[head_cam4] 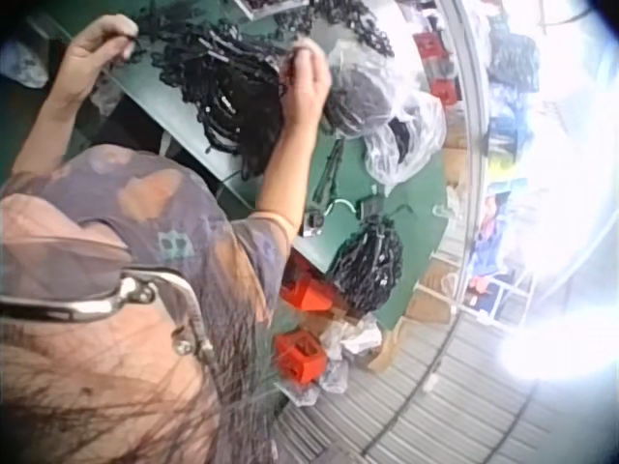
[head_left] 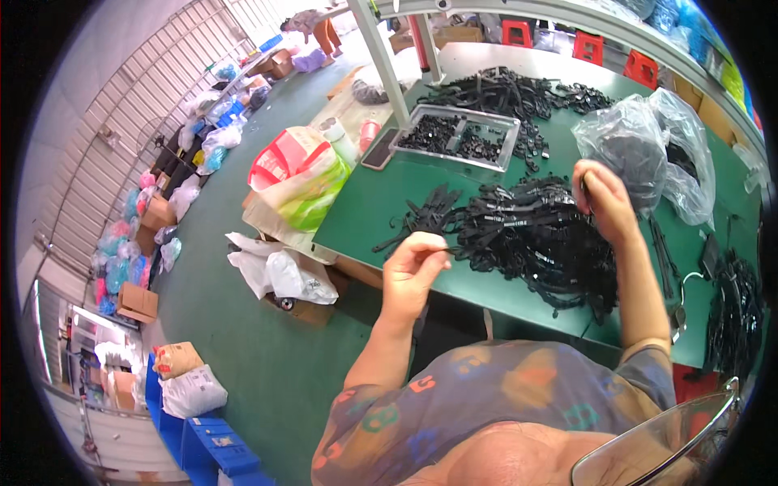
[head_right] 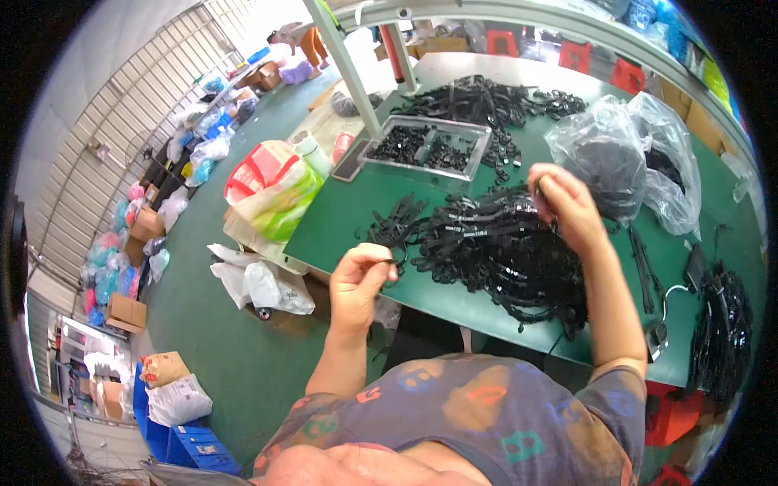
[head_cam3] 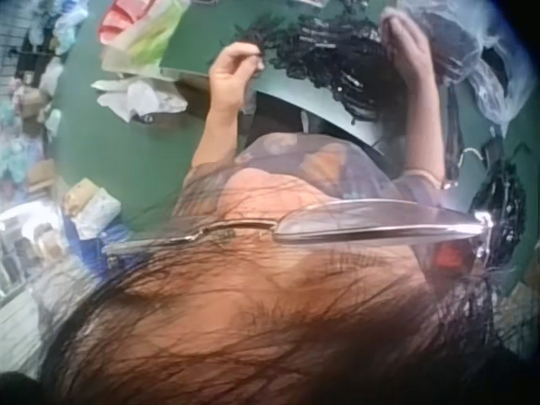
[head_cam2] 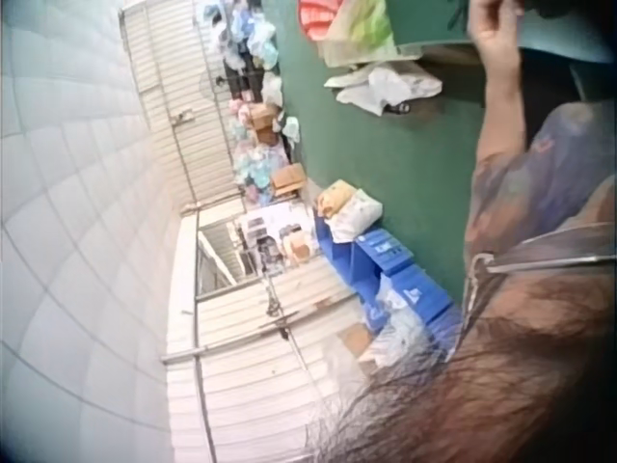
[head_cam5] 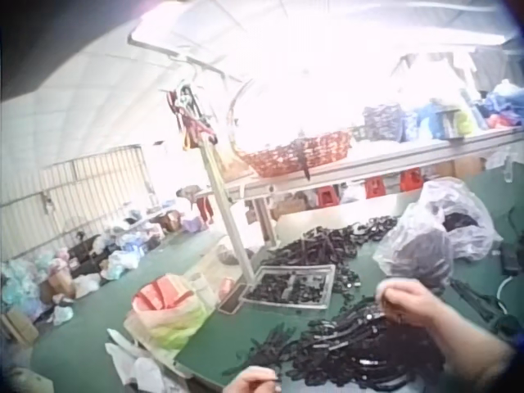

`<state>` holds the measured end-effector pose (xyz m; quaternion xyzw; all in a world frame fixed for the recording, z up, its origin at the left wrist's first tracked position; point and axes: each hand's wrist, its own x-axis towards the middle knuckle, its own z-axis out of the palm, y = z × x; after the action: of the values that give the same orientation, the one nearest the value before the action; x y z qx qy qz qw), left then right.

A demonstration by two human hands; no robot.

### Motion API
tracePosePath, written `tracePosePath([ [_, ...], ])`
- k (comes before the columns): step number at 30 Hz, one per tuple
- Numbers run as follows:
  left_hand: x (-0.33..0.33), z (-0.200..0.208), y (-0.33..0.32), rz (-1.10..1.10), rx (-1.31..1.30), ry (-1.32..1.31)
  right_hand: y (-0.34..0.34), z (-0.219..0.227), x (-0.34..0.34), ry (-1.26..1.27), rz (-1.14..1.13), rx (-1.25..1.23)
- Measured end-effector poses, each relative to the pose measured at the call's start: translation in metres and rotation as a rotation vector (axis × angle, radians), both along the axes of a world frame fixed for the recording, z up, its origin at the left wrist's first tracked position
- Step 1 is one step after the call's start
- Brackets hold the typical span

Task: Assembling small black plastic buckle and strap components by hand at a workbench.

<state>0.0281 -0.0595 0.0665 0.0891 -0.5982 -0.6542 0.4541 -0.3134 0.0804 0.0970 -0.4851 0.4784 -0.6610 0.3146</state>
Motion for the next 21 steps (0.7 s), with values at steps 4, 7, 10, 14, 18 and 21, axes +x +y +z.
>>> tracePosePath([
  [4,-0.026,-0.030,0.025,-0.177,0.130,-0.163,0.004,-0.056,0.076,-0.280,0.024,0.058],
  [7,-0.037,-0.047,0.038,-0.204,0.265,-0.206,-0.004,-0.076,0.104,-0.405,0.079,0.205],
  [10,-0.043,-0.054,0.049,-0.250,0.318,-0.171,0.002,-0.062,0.119,-0.420,0.104,0.336],
  [14,-0.047,-0.055,0.055,-0.266,0.310,-0.213,0.000,-0.056,0.128,-0.468,0.012,0.285],
  [18,-0.047,-0.060,0.054,-0.255,0.308,-0.228,-0.004,-0.061,0.137,-0.445,-0.014,0.274],
  [21,-0.048,-0.058,0.053,-0.245,0.316,-0.240,-0.006,-0.059,0.136,-0.437,-0.018,0.279],
])
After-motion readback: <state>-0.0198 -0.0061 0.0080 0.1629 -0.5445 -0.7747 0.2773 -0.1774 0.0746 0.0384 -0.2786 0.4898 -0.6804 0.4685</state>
